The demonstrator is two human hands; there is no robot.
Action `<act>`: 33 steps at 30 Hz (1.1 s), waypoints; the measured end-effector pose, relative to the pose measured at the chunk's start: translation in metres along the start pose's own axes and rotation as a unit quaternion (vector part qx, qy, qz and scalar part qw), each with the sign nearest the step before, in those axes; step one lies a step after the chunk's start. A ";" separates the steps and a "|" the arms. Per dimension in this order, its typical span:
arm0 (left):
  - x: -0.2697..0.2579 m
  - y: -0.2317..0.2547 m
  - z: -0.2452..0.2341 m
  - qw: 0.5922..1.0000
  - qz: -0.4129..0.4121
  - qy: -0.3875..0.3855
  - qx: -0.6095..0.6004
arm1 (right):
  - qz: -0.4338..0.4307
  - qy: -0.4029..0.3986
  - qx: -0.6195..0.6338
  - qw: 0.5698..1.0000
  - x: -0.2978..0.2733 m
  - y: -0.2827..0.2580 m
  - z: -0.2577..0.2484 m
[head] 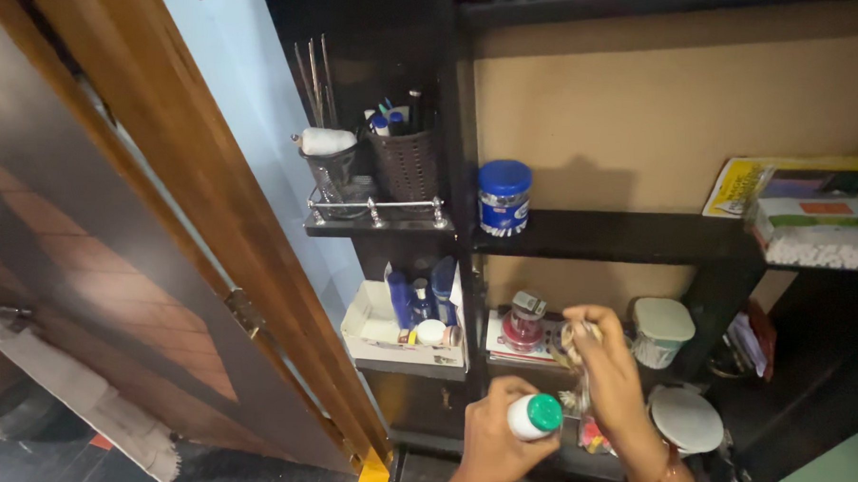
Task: The person wipes a dark wooden shelf with a cloth, then picks up various bottles, jars, and boxes from a lower shelf and places them on the cleaned shelf. The person also wipes a white box and places it on the shelf. The task involves cleaning and organizing personal care items.
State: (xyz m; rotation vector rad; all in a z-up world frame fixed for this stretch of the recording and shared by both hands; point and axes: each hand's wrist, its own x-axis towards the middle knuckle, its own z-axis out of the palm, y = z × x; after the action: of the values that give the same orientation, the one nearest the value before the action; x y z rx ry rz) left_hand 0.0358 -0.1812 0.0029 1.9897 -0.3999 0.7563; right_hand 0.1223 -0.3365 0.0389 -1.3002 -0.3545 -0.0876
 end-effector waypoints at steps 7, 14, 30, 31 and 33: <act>0.006 -0.002 -0.021 0.961 -0.015 -0.214 -0.176 | -0.494 -0.230 -0.397 0.738 -0.031 -0.063 -0.002; 0.024 0.029 -0.026 0.955 -0.123 -0.264 -0.058 | -0.471 -0.182 -0.455 0.734 -0.025 -0.074 -0.001; 0.132 0.017 0.011 0.960 0.087 0.185 -0.190 | -0.272 0.165 -0.439 0.840 0.107 -0.082 -0.083; 0.151 0.018 0.015 0.960 0.109 0.188 -0.179 | -0.322 0.167 -0.517 0.775 0.119 -0.087 -0.089; 0.190 0.020 0.025 0.963 0.125 0.170 -0.167 | -0.333 0.196 -0.600 0.700 0.130 -0.082 -0.091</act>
State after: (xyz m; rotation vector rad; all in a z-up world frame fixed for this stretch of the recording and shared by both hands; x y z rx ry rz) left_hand 0.1768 -0.2085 0.1308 1.4763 -0.5396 1.0924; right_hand 0.2424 -0.4285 0.1344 -2.3072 -0.3845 -1.4089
